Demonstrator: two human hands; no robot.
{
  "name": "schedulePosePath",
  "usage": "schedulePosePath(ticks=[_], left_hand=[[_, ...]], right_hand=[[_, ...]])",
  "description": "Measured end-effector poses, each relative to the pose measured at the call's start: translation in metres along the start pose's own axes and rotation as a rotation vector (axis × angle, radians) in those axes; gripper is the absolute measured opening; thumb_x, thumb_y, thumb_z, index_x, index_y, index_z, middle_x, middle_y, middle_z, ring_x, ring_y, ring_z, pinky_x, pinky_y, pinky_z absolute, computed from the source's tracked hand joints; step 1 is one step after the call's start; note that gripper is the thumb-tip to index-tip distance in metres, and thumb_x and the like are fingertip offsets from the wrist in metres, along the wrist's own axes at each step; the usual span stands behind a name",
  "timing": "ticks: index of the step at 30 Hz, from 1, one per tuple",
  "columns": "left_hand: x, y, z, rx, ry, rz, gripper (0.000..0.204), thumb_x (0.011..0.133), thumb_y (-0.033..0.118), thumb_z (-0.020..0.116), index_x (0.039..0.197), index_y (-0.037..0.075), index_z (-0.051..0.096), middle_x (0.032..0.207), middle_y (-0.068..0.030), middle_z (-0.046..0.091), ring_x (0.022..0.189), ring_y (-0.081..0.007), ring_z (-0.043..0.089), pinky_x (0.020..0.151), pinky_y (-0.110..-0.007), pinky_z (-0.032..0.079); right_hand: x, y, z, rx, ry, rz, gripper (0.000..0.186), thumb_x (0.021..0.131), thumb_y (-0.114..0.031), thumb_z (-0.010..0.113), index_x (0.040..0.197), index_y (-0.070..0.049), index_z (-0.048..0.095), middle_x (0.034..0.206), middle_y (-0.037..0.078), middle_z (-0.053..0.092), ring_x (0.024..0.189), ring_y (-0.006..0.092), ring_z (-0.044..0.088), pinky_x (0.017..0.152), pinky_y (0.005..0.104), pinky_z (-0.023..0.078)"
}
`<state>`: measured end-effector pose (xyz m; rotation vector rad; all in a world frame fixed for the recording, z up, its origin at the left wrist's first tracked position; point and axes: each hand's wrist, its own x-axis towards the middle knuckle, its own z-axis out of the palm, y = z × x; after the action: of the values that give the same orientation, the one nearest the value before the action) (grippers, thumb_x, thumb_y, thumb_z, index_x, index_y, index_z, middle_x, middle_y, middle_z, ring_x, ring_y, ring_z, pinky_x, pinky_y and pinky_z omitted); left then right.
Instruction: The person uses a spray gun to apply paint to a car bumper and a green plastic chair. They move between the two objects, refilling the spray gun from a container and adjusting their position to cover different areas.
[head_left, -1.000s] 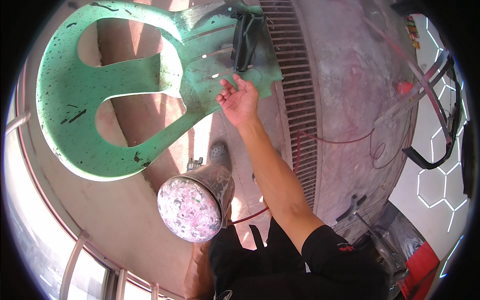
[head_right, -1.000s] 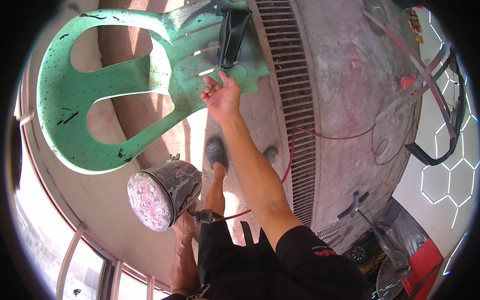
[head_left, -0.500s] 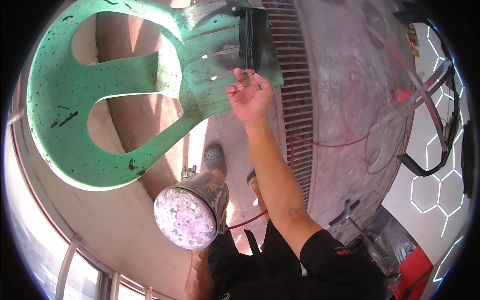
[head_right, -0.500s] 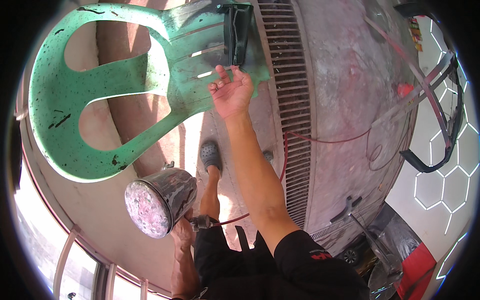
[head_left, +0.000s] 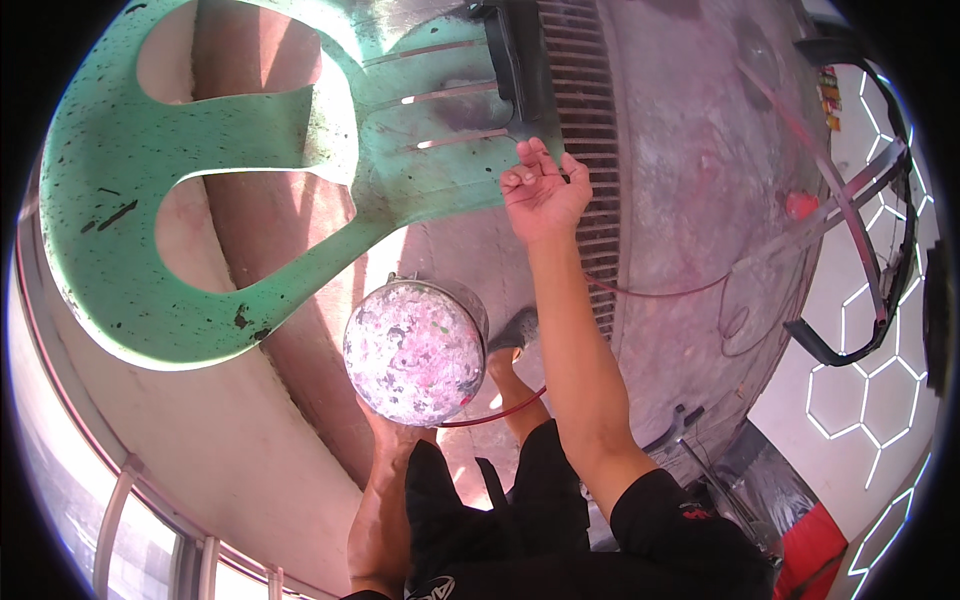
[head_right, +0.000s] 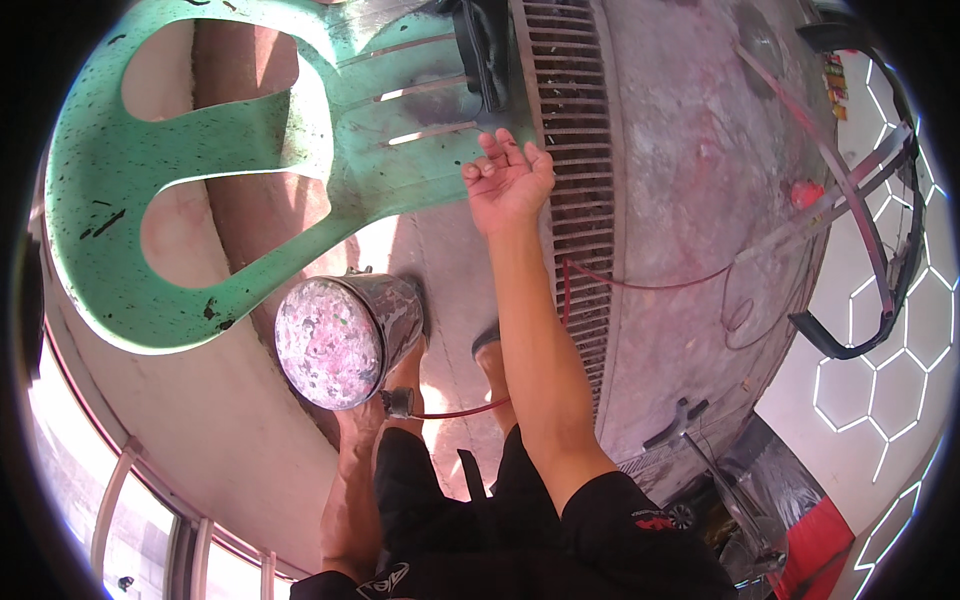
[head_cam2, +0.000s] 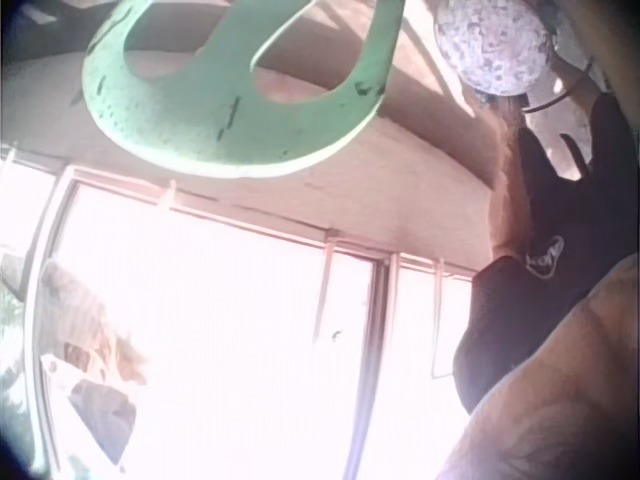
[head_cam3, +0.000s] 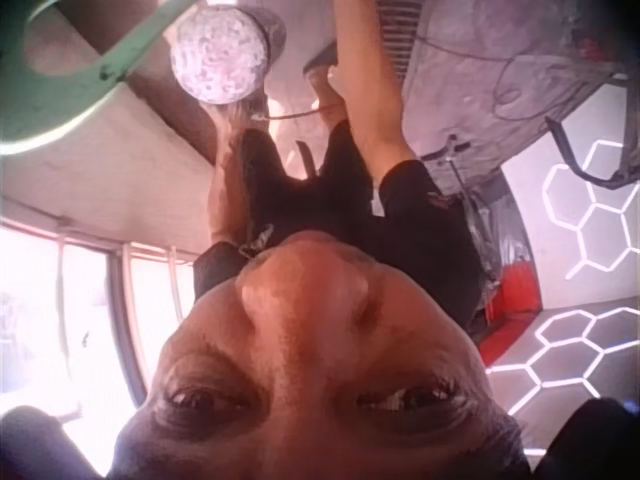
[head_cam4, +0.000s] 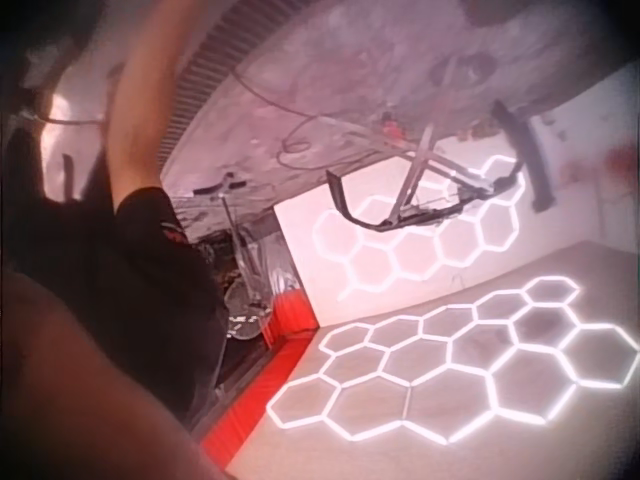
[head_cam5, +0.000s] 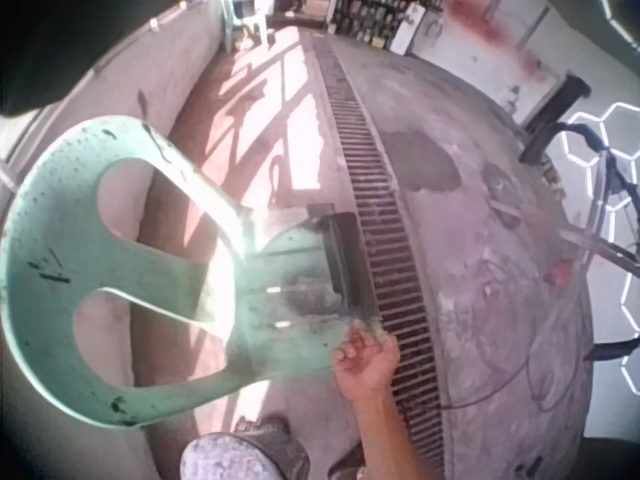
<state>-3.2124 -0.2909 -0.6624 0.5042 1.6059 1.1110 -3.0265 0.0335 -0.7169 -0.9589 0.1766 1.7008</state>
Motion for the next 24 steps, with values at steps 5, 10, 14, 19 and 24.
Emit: schedulePosePath(ticks=[5, 10, 14, 19, 24], left_hand=[[0.088, 0.073, 0.048, -0.092, -0.02, -0.062, 0.031, 0.104, 0.021, 0.068, 0.126, -0.001, 0.062, 0.109, -0.007, 0.068, 0.085, -0.0118, 0.062, 0.074, -0.03, 0.051], [0.167, 0.155, 0.096, -0.173, -0.005, 0.088, 0.037, 0.107, 0.037, 0.066, 0.108, 0.0, 0.071, 0.082, -0.0032, 0.066, 0.052, -0.0037, 0.043, 0.045, -0.025, 0.034], [0.215, 0.176, 0.099, -0.124, -0.024, 0.134, 0.045, 0.106, 0.046, 0.063, 0.118, 0.002, 0.067, 0.091, -0.0071, 0.068, 0.048, -0.005, 0.038, 0.043, -0.024, 0.032], [0.232, 0.169, 0.108, -0.044, -0.017, 0.107, 0.048, 0.103, 0.048, 0.069, 0.113, 0.002, 0.071, 0.09, -0.0058, 0.069, 0.053, -0.006, 0.043, 0.047, -0.026, 0.037], [0.207, 0.138, 0.138, 0.192, 0.023, 0.269, 0.035, 0.102, 0.032, 0.072, 0.121, 0.003, 0.068, 0.094, -0.0112, 0.072, 0.088, -0.0192, 0.068, 0.081, -0.035, 0.053]], right_hand=[[-0.125, 0.042, -0.085, -0.798, 0.065, 0.211, 0.058, 0.11, -0.047, 0.032, 0.138, -0.004, 0.058, 0.113, 0.012, 0.07, 0.085, 0.0189, 0.063, 0.087, 0.0393, 0.051], [-0.209, 0.068, -0.221, -1.592, -0.077, 0.651, 0.09, 0.109, -0.067, 0.012, 0.123, 0.003, 0.067, 0.112, 0.023, 0.073, 0.119, 0.0361, 0.065, 0.115, 0.0461, 0.039], [-0.229, 0.049, -0.263, -1.835, 0.091, 0.558, 0.072, 0.11, -0.062, 0.026, 0.106, -0.005, 0.071, 0.102, 0.022, 0.073, 0.109, 0.0417, 0.068, 0.105, 0.0501, 0.047], [-0.238, 0.023, -0.226, -1.71, 0.297, 0.272, 0.057, 0.108, -0.056, 0.043, 0.106, -0.007, 0.073, 0.104, 0.019, 0.075, 0.104, 0.043, 0.069, 0.096, 0.0514, 0.052], [-0.302, -0.001, -0.243, -2.291, 0.201, 0.026, 0.055, 0.099, -0.047, 0.065, 0.13, -0.001, 0.066, 0.128, 0.022, 0.068, 0.121, 0.0454, 0.062, 0.106, 0.053, 0.047]])
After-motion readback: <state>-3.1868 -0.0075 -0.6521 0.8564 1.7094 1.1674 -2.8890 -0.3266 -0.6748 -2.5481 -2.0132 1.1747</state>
